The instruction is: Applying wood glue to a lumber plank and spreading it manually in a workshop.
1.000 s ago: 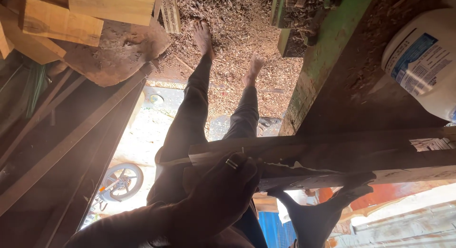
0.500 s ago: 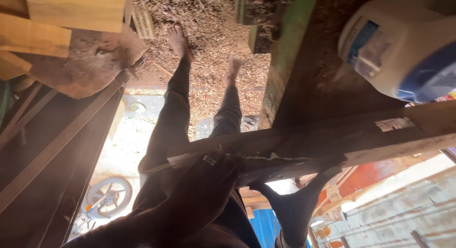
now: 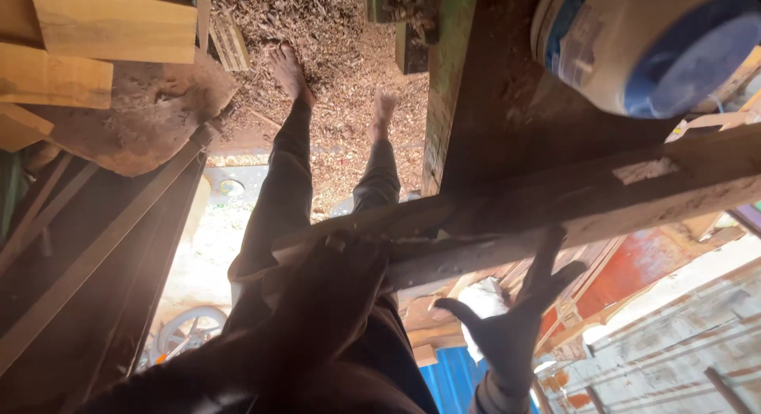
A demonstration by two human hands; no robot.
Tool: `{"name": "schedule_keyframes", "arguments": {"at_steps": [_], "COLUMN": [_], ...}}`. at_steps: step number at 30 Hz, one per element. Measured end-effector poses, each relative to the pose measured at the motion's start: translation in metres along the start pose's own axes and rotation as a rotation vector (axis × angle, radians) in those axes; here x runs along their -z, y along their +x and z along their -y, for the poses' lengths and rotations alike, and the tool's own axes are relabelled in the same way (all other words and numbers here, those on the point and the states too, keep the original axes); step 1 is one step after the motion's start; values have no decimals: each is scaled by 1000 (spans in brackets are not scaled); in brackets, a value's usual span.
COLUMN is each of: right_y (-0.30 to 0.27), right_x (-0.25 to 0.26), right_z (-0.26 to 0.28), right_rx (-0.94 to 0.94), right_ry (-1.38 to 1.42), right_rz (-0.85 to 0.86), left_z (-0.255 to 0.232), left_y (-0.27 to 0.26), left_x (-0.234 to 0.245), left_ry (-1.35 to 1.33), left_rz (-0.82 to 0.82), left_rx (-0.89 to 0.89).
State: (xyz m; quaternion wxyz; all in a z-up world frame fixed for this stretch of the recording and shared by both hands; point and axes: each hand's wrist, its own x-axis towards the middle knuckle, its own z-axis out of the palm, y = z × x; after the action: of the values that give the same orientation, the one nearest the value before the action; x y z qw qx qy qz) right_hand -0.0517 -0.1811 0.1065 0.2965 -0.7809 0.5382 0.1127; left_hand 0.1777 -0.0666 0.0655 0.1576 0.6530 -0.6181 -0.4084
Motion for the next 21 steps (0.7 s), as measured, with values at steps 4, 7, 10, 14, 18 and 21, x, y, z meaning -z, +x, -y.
{"name": "schedule_keyframes", "arguments": {"at_steps": [4, 7, 10, 14, 18, 21], "right_y": [4, 9, 35, 66, 91, 106], "right_x": [11, 15, 18, 33, 48, 54], "right_z": [-2, -30, -59, -98, -111, -120], "right_rx": [31, 138, 272, 516, 723, 871], "right_ry": [6, 28, 25, -56, -123, -231], "right_rz": [41, 17, -39, -54, -54, -93], "left_z": [1, -1, -7, -20, -34, -35], "left_y": [7, 7, 6, 12, 2, 3], "left_x": [17, 22, 21, 26, -21, -30], "left_ry": [69, 253, 365, 339, 288, 461], "left_rz": [128, 160, 28, -201, -222, -294], "left_rx": [-13, -36, -97, -221, -97, -109]}}
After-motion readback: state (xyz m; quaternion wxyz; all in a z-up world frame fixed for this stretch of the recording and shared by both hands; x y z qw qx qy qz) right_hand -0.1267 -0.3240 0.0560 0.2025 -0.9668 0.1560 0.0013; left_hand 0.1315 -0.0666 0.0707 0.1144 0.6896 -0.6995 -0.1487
